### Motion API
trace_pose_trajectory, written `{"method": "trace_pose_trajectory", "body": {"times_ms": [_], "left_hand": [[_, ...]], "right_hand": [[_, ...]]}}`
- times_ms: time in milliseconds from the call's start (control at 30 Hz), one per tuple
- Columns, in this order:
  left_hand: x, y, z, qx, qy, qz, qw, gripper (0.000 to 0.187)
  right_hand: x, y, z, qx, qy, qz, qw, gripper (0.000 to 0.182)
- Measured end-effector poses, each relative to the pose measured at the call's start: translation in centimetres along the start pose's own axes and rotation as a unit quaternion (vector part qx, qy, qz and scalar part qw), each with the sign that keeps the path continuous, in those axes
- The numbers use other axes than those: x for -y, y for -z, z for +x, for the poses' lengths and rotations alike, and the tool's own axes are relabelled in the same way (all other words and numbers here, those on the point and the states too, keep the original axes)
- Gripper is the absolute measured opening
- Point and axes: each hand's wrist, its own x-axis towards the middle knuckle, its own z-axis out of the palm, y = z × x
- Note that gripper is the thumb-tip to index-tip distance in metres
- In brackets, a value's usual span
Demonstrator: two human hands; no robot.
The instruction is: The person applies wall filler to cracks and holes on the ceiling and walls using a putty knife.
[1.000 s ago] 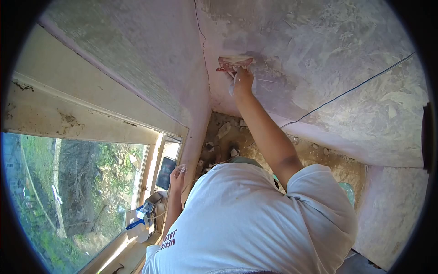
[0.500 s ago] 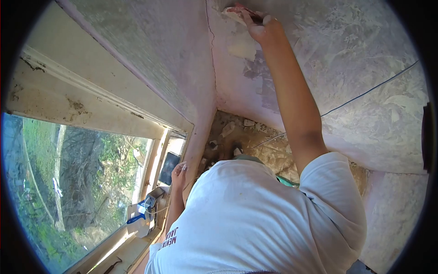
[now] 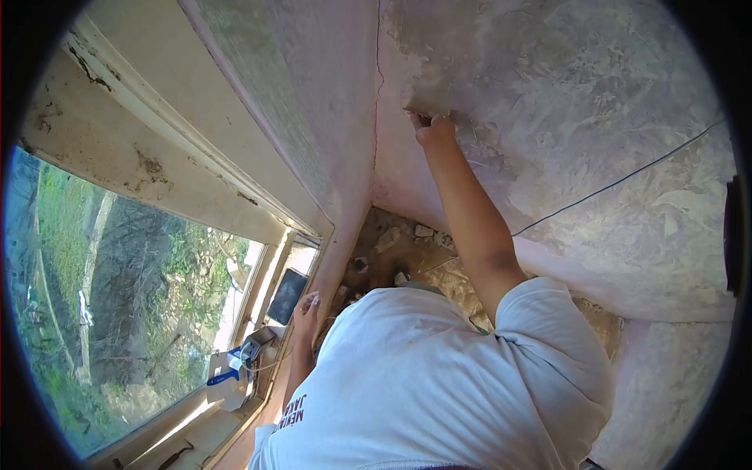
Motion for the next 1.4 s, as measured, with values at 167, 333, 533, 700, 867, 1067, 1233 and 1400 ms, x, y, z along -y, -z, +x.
{"method": "trace_pose_trajectory", "body": {"times_ms": [167, 333, 533, 700, 867, 1067, 1233, 1400], "left_hand": [[-0.7, -0.3, 0.1, 0.005, 0.01, 0.019, 1.0, 0.024], [-0.2, -0.1, 0.3, 0.004, 0.011, -0.005, 1.0, 0.024], [0.4, 0.0, 0.4, 0.008, 0.015, 0.025, 1.0, 0.024], [0.4, 0.0, 0.9, 0.009, 0.016, 0.015, 1.0, 0.024], [0.2, 0.0, 1.1, 0.012, 0.028, -0.002, 1.0, 0.023], [1.4, 0.4, 1.6, 0.01, -0.002, -0.016, 1.0, 0.022], [0.2, 0.7, 0.7, -0.011, 0.002, -0.017, 1.0, 0.023], [1.7, 1.6, 0.2, -0.027, 0.003, 0.009, 1.0, 0.025]], "right_hand": [[1.8, -5.0, -2.1, 0.024, -0.028, 0.051, 0.998, 0.021], [4.1, -7.6, -10.6, 0.155, 0.088, 0.051, 0.983, 0.024], [3.1, -2.8, -10.1, 0.043, 0.044, 0.028, 0.998, 0.023], [5.9, -0.8, -4.7, 0.039, 0.015, 0.028, 0.999, 0.024], [7.0, -5.9, -8.0, 0.07, 0.108, 0.023, 0.991, 0.028], [-1.6, -4.0, -9.8, 0.055, 0.067, -0.03, 0.996, 0.025], [-3.1, -6.7, -2.0, 0.048, -0.029, 0.059, 0.997, 0.031], [5.1, -14.4, 3.8, 0.077, -0.265, 0.1, 0.956, 0.04]]}}
